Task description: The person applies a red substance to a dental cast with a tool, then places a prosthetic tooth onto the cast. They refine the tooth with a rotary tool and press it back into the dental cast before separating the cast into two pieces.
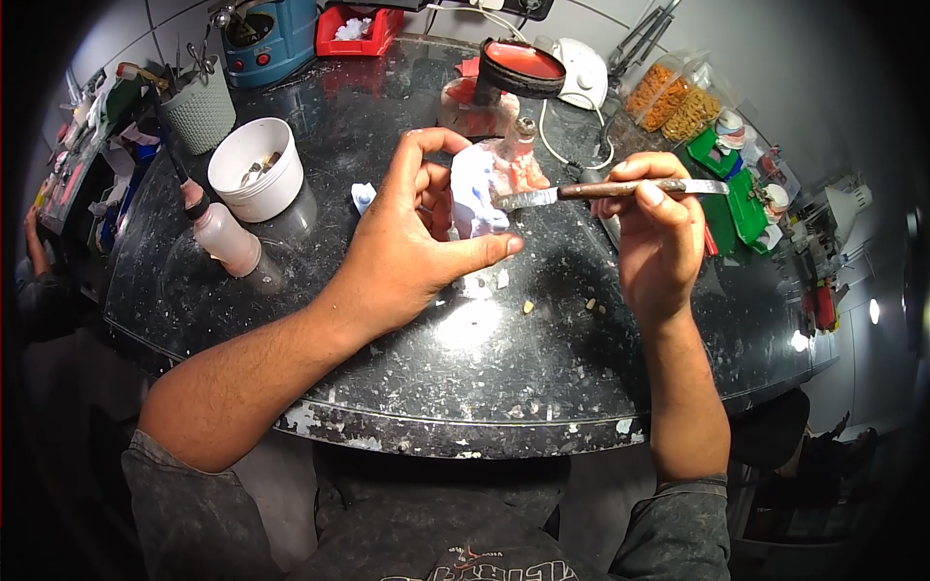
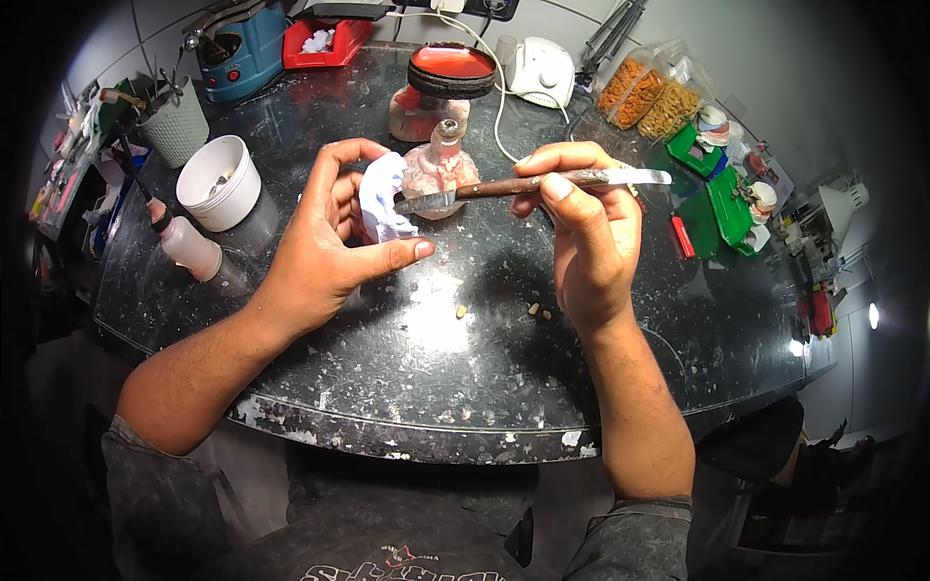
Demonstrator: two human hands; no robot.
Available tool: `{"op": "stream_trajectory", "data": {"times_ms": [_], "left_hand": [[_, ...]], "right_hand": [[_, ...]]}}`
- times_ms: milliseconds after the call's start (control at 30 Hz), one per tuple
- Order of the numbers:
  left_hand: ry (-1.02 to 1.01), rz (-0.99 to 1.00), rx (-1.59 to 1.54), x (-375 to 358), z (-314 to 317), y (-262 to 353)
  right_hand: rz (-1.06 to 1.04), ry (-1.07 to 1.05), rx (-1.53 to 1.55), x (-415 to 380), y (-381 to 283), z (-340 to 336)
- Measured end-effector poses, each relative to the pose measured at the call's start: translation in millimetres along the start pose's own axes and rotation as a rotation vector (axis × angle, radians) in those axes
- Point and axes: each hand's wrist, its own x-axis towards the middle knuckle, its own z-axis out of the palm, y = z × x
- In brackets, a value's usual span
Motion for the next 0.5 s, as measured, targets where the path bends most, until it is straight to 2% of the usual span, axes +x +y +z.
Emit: {"op": "stream_trajectory", "data": {"times_ms": [167,333,433,500], "left_hand": [[0.009,0.013,0.032,-0.1,0.4,-0.8],[-0.001,-0.009,0.012,0.4,0.6,1.0],[-0.023,-0.063,0.021,-1.0,0.8,7.0],[-0.021,-0.049,0.019,-2.1,2.5,4.8]], "right_hand": [[-0.001,-0.003,0.015,0.3,-0.5,-1.5],[-0.046,0.126,0.003,6.2,-4.3,-4.5],[-0.156,0.264,-0.243,24.3,-9.0,-5.9],[-0.161,0.222,-0.349,34.1,-9.2,-4.9]]}}
